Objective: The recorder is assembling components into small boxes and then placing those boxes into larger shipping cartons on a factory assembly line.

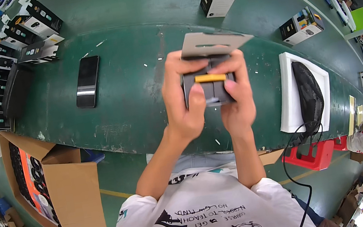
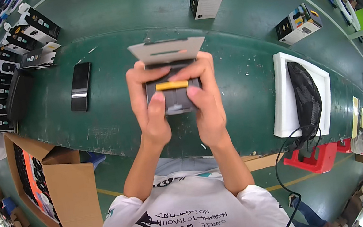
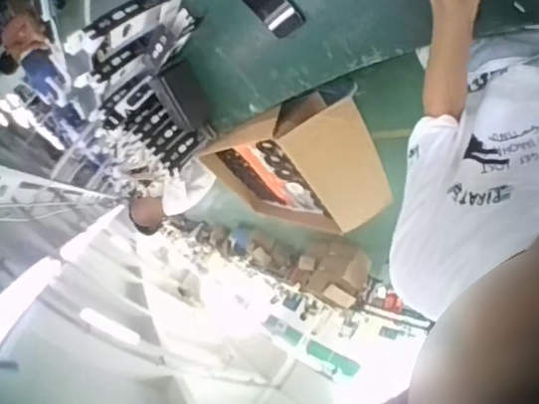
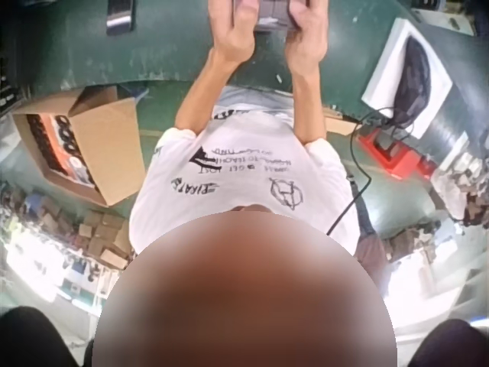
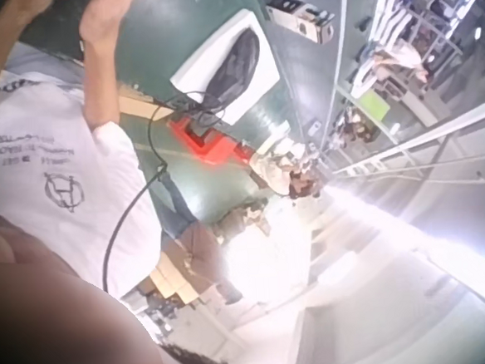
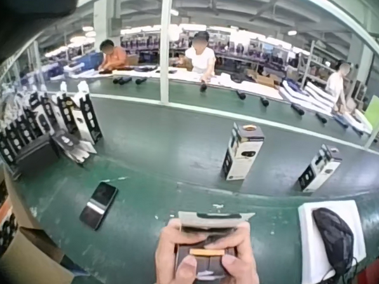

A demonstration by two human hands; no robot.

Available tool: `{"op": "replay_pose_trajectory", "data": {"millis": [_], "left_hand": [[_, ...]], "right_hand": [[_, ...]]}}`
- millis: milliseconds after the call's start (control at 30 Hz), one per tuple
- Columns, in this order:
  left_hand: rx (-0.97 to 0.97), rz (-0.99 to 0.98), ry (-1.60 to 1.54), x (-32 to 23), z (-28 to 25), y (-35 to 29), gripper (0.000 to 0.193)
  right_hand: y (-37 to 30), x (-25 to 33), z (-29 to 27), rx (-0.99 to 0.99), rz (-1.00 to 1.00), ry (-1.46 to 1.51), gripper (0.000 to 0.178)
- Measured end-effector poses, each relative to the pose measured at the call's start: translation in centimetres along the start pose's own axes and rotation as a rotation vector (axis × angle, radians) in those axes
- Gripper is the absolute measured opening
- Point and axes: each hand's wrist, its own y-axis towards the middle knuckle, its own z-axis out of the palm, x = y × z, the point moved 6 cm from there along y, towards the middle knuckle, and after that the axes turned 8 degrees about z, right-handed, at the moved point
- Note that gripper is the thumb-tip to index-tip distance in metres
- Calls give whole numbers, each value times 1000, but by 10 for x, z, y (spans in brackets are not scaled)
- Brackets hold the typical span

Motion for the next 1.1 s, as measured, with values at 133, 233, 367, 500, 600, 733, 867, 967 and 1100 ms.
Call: {"op": "replay_pose_trajectory", "data": {"millis": [133, 233, 367, 500, 600, 733, 867, 967, 1100], "left_hand": [[5, 95, -80, -21, 12, 15, 44], [8, -21, -23, 14, 4, -3, 43], [10, -40, 1, 14, 2, -4, 45], [-4, -57, 9, 9, 5, -5, 44], [-2, 29, 22, -10, 13, 0, 46], [26, -43, 2, 6, 18, -8, 46], [30, -101, -48, 8, 19, -10, 45], [12, 65, 114, 6, 15, -1, 41], [-57, 173, -55, -14, 22, 9, 42]], "right_hand": [[-6, 29, 1, 0, -56, 79, 47], [1, -14, -15, 29, 103, 145, 46], [-7, -11, -6, -66, 109, 238, 43], [-4, -16, -12, -48, 41, 250, 31], [-13, 3, -14, -62, -77, 211, 27], [-10, -11, -24, -66, -23, 218, 28], [-9, -9, -27, -31, -64, 127, 27], [-7, -14, -33, -17, -71, 156, 30], [-6, 8, -24, -68, -218, 264, 39]]}}
